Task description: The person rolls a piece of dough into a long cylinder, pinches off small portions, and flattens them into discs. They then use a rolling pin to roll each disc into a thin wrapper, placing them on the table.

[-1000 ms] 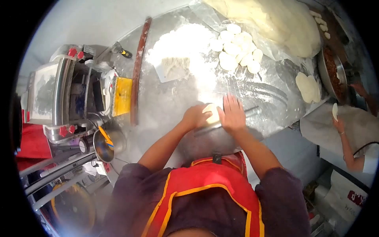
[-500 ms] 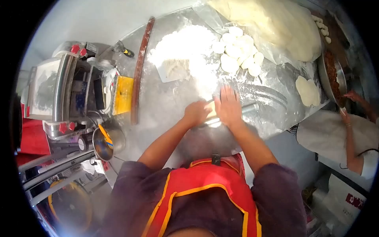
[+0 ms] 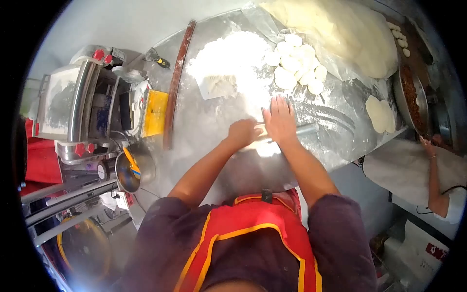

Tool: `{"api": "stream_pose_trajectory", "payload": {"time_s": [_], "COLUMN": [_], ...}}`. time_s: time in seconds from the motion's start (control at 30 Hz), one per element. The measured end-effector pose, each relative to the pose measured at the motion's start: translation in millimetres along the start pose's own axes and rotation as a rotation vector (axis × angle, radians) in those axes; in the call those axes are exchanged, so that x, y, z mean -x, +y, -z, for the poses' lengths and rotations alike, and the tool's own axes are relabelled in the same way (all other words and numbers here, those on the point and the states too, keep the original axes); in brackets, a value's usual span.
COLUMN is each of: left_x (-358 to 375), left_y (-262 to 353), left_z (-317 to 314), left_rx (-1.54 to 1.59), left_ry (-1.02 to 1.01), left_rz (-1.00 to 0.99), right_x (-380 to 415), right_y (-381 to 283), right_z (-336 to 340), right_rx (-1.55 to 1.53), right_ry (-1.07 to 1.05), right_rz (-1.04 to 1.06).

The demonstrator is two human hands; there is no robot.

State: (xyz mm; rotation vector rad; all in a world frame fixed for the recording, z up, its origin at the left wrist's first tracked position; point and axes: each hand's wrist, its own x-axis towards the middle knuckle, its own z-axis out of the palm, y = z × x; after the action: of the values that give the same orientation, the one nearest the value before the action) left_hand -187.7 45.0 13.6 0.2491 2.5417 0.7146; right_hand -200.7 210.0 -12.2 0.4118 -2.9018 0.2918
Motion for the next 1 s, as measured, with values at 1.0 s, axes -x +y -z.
{"api": "stream_pose_trajectory", "payload": {"time_s": [1.0], "left_x": [5], "left_y": [5], "left_z": [7], "left_rx": [-0.222], "left_ry": [-0.144], "left_rz": [0.017], "right_x": [40], "right_y": [-14], "right_z": [22], "right_rx": [-0.022], "right_ry": [-0.113], "right_rz": [-0.033]}}
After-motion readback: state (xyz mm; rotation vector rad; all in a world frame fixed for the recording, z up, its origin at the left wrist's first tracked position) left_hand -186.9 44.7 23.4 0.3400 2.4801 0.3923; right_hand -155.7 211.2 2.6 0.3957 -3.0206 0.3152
